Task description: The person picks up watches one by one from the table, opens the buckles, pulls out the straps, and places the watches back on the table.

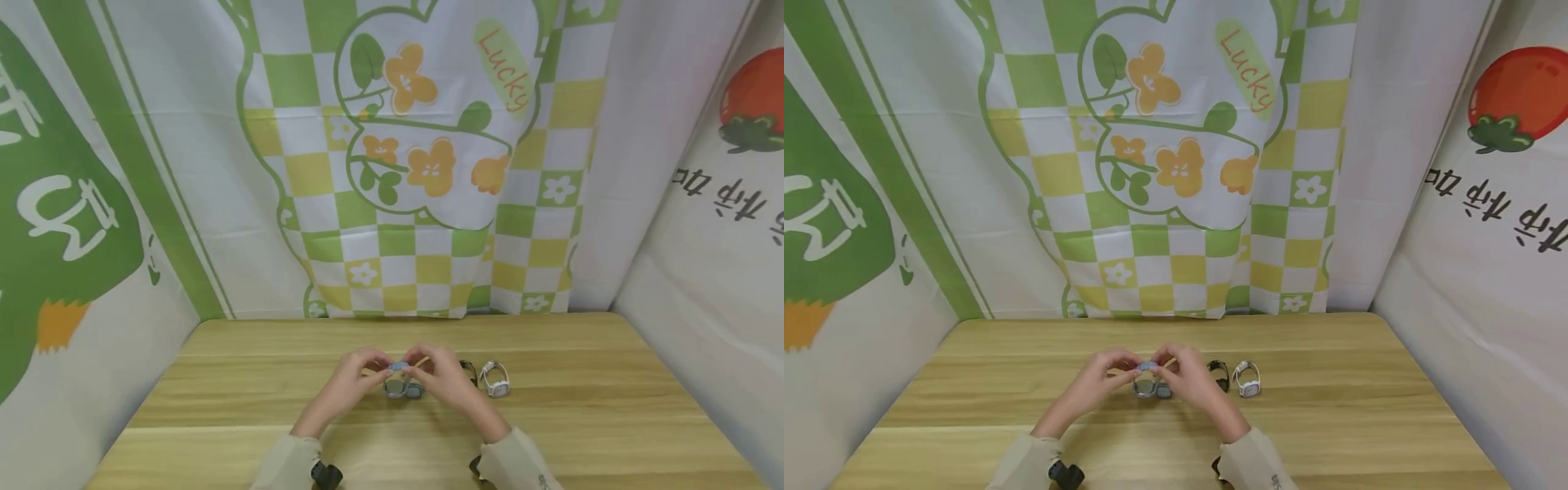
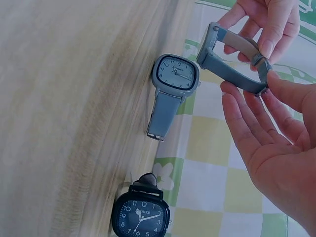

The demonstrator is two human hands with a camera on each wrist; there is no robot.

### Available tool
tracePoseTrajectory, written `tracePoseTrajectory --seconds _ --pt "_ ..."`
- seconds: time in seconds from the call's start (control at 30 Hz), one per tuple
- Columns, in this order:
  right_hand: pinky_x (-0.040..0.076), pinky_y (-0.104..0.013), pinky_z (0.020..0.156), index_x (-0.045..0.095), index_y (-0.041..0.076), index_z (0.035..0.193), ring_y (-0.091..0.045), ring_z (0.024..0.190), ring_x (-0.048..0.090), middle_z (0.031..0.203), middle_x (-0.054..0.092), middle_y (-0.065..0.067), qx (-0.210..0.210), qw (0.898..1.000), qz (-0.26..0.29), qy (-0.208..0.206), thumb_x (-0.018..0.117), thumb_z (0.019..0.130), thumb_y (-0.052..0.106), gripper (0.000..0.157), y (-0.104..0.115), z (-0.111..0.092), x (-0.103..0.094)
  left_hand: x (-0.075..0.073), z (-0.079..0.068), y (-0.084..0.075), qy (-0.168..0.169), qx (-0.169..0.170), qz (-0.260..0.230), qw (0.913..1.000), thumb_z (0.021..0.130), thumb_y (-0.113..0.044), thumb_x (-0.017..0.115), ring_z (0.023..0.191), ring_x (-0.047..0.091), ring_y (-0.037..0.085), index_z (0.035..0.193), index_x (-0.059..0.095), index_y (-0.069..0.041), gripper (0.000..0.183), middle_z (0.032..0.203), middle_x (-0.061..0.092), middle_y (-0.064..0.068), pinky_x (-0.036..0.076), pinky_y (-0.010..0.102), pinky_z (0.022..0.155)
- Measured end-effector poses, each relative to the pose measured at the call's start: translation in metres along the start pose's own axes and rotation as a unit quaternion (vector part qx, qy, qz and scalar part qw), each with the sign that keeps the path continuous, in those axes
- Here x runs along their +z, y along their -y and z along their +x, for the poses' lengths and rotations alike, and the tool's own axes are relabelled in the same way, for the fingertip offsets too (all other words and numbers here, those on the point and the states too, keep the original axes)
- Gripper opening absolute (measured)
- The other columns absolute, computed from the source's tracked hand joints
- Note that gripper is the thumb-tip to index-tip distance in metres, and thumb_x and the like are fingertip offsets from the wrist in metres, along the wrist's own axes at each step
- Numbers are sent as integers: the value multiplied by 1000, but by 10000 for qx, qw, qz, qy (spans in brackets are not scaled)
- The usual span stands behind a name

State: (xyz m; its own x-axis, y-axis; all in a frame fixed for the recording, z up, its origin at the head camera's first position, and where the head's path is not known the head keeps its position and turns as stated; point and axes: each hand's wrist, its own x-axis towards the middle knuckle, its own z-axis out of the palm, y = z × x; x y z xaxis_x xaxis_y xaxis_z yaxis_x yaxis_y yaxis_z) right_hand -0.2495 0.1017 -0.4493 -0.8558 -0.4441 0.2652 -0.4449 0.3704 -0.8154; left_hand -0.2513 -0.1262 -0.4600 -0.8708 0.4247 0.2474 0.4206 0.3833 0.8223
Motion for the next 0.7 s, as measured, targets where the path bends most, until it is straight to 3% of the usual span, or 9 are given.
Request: tracePoseTrajectory --seconds 0.17,0.7 --pt "62 -28 74 71 -2 108 -37 89 77 106 74 -18 -75 9999 64 -35 69 102 3 9 -1 -2 1 -1 -3 -4 42 -61 2 10000 102 -16 72 105 70 31 114 74 -2 19 115 71 13 64 42 85" --pt "61 -24 75 72 -2 106 -38 89 77 104 75 -17 -142 9997 107 -190 70 101 3 8 0 -4 -1 3 -1 -6 -118 -47 -83 9999 99 -15 76 102 72 27 112 77 -3 17 111 75 13 64 32 79"
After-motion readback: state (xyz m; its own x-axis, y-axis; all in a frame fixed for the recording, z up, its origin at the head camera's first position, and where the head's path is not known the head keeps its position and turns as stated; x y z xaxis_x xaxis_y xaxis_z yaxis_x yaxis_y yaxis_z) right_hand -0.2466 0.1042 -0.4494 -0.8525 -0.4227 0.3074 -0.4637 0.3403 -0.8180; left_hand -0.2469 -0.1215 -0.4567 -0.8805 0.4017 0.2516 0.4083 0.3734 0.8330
